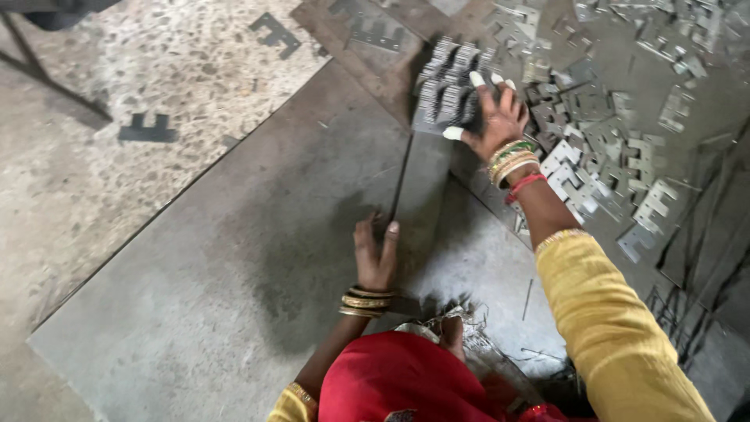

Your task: The person sits on the floor and repeatedly picks up small metal brackets from a pile, aligns them, and stacks them into neat piles. The person handles the brackets by hand and places the finished stacks on the floor beside the work area.

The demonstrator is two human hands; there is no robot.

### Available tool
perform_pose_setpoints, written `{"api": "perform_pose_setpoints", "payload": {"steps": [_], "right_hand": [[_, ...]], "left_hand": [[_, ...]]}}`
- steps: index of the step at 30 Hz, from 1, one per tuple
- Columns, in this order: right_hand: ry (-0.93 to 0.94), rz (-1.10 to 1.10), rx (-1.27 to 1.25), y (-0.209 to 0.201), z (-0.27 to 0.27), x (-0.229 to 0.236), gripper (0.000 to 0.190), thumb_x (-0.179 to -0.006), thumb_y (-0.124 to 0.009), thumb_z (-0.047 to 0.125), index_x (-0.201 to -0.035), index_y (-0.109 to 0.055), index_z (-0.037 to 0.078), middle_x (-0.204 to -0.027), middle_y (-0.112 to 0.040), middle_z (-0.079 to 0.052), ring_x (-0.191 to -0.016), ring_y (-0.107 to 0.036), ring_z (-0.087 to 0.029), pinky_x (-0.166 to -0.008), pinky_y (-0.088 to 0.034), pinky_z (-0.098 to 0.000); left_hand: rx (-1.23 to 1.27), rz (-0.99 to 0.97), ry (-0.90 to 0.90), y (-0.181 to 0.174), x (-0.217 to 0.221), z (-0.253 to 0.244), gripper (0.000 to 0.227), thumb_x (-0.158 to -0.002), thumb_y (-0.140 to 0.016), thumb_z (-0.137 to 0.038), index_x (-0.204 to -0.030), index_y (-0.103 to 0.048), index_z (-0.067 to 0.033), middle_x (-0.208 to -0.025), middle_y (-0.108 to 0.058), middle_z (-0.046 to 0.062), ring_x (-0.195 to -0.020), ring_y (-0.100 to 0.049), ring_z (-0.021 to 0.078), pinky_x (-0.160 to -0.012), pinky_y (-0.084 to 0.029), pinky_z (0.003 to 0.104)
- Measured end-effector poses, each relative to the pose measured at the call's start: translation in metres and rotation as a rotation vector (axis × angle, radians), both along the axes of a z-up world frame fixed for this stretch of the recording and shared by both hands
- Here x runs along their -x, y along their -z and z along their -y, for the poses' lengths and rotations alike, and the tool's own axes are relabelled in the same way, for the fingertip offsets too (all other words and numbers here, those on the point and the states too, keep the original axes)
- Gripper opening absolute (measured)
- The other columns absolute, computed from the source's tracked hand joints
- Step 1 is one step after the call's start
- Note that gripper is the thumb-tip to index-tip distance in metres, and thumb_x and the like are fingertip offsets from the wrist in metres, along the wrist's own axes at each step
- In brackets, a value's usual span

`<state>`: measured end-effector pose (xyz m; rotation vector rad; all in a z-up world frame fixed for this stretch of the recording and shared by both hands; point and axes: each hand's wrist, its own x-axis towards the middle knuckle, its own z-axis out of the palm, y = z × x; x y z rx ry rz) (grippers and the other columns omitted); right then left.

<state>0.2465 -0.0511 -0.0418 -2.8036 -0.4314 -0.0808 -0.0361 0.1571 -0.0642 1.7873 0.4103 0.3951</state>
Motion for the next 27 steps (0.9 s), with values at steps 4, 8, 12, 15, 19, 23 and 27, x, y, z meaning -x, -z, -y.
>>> {"api": "perform_pose_setpoints", "payload": {"steps": [4,8,12,15,19,23,27], "right_hand": [[0.239,-0.025,0.017,0.002,0.086,0.001,0.107,-0.082,-0.080,0.059,-0.166,-0.026,0.020,-0.166,-0.022,-0.029,-0.146,-0.029,-0.055,-0.116,-0.027,-0.0718],[0.500,-0.316,0.088,-0.009,0.129,0.004,0.115,-0.068,-0.083,0.065,-0.159,-0.026,0.024,-0.165,-0.015,-0.022,-0.147,-0.017,-0.054,-0.113,-0.019,-0.0757],[0.487,-0.373,0.001,-0.015,0.135,0.022,0.109,-0.069,-0.079,0.069,-0.157,-0.031,0.025,-0.163,-0.022,-0.017,-0.148,-0.017,-0.055,-0.113,-0.020,-0.0773],[0.457,-0.372,0.059,-0.018,0.138,0.039,0.099,-0.074,-0.076,0.068,-0.154,-0.038,0.024,-0.163,-0.028,-0.013,-0.149,-0.024,-0.052,-0.112,-0.019,-0.0821],[0.420,-0.336,0.101,-0.002,0.157,0.087,0.084,-0.077,-0.076,0.063,-0.149,-0.046,0.030,-0.162,-0.034,-0.011,-0.150,-0.029,-0.047,-0.113,-0.022,-0.0797],[0.310,-0.221,0.142,0.031,0.172,0.133,0.078,-0.079,-0.077,0.057,-0.148,-0.048,0.033,-0.160,-0.031,-0.016,-0.142,-0.029,-0.053,-0.104,-0.025,-0.0823],[0.223,-0.146,0.074,0.058,0.206,0.153,0.068,-0.083,-0.074,0.052,-0.144,-0.056,0.029,-0.146,-0.054,-0.015,-0.131,-0.052,-0.049,-0.101,-0.046,-0.0678]], "left_hand": [[0.075,0.152,-0.016,-0.019,-0.003,-0.015,0.041,-0.102,-0.068,-0.025,-0.130,-0.060,0.0028,-0.125,-0.068,0.017,-0.111,-0.067,0.0245,-0.095,-0.055,0.037],[0.132,0.023,0.004,-0.063,-0.006,-0.030,0.032,-0.099,-0.071,-0.022,-0.122,-0.066,0.0007,-0.106,-0.072,0.011,-0.094,-0.068,0.0165,-0.083,-0.056,0.029],[0.188,0.111,0.155,-0.120,-0.014,-0.024,0.029,-0.100,-0.069,-0.018,-0.122,-0.066,-0.0001,-0.110,-0.072,0.007,-0.096,-0.068,0.0118,-0.083,-0.057,0.027],[0.332,0.237,0.258,-0.161,-0.022,-0.001,0.029,-0.101,-0.070,-0.017,-0.123,-0.065,0.0004,-0.109,-0.072,0.007,-0.099,-0.069,0.0111,-0.089,-0.060,0.029],[0.395,0.276,0.349,-0.201,-0.024,0.048,0.028,-0.100,-0.071,-0.015,-0.121,-0.065,0.0017,-0.106,-0.072,0.008,-0.096,-0.069,0.0122,-0.086,-0.059,0.028],[0.588,0.292,0.367,-0.212,-0.015,0.096,0.022,-0.103,-0.068,-0.014,-0.118,-0.067,0.0013,-0.104,-0.074,0.009,-0.091,-0.071,0.0136,-0.087,-0.061,0.030],[0.865,0.121,0.321,-0.177,-0.011,0.134,0.027,-0.097,-0.070,-0.022,-0.110,-0.066,0.0008,-0.104,-0.074,0.009,-0.085,-0.072,0.0157,-0.079,-0.061,0.030]]}}
